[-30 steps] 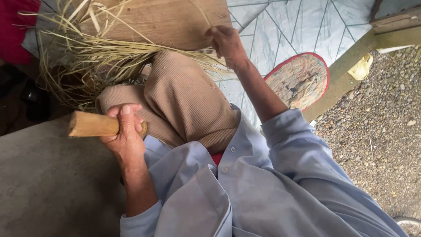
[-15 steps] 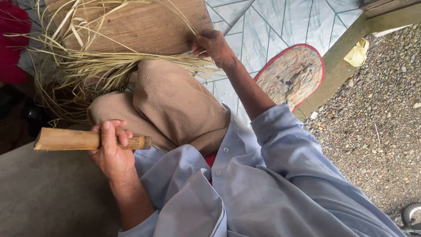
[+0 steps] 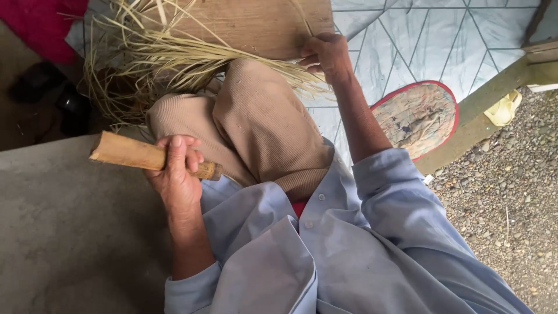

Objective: Preparing straw strips by pulling bundles of raw straw through a wooden stripping tool to refine and smooth the fibers.

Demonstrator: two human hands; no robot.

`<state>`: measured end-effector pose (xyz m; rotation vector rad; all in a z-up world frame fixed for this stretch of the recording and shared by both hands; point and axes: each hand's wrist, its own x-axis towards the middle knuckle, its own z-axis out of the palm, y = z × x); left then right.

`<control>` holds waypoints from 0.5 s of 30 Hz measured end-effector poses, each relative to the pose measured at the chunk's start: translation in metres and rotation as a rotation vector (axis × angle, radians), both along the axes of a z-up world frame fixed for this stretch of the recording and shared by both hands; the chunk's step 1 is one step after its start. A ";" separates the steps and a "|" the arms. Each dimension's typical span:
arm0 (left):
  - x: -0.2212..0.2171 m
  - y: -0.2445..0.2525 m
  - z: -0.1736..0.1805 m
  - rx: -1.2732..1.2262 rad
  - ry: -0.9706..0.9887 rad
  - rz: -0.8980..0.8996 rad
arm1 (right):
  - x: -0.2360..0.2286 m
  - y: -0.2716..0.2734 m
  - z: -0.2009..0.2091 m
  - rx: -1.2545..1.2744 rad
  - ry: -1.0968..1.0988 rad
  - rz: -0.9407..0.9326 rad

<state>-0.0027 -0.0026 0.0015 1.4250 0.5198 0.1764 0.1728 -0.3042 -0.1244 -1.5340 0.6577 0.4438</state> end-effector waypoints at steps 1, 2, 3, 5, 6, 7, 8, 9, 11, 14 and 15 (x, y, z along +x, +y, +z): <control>0.003 -0.003 -0.001 -0.009 -0.019 -0.012 | 0.002 -0.002 0.002 -0.008 0.015 -0.006; 0.002 -0.002 -0.001 -0.009 -0.021 -0.009 | 0.003 -0.001 0.003 -0.008 0.013 -0.003; 0.001 -0.003 -0.001 0.009 -0.021 -0.019 | 0.003 -0.001 0.005 -0.021 0.024 0.005; 0.002 -0.006 -0.001 0.027 -0.022 -0.029 | 0.003 -0.003 0.005 -0.035 0.034 0.013; 0.002 -0.008 0.001 0.036 -0.033 -0.033 | 0.003 -0.004 0.003 -0.036 0.022 0.007; 0.003 -0.008 0.003 0.052 -0.046 -0.033 | 0.005 -0.002 0.001 -0.031 0.008 0.005; 0.002 -0.009 0.005 0.058 -0.048 -0.027 | 0.004 -0.001 0.002 -0.025 0.005 0.012; 0.001 -0.009 0.007 0.079 -0.040 -0.047 | 0.003 -0.001 0.003 -0.027 0.019 -0.001; 0.001 -0.010 0.013 0.100 -0.035 -0.065 | 0.003 0.001 0.005 -0.028 0.031 -0.011; -0.002 -0.012 0.016 0.159 -0.042 -0.085 | 0.000 0.000 0.006 -0.030 0.038 -0.012; -0.002 -0.012 0.015 0.150 -0.050 -0.081 | 0.001 0.000 0.006 -0.029 0.036 -0.019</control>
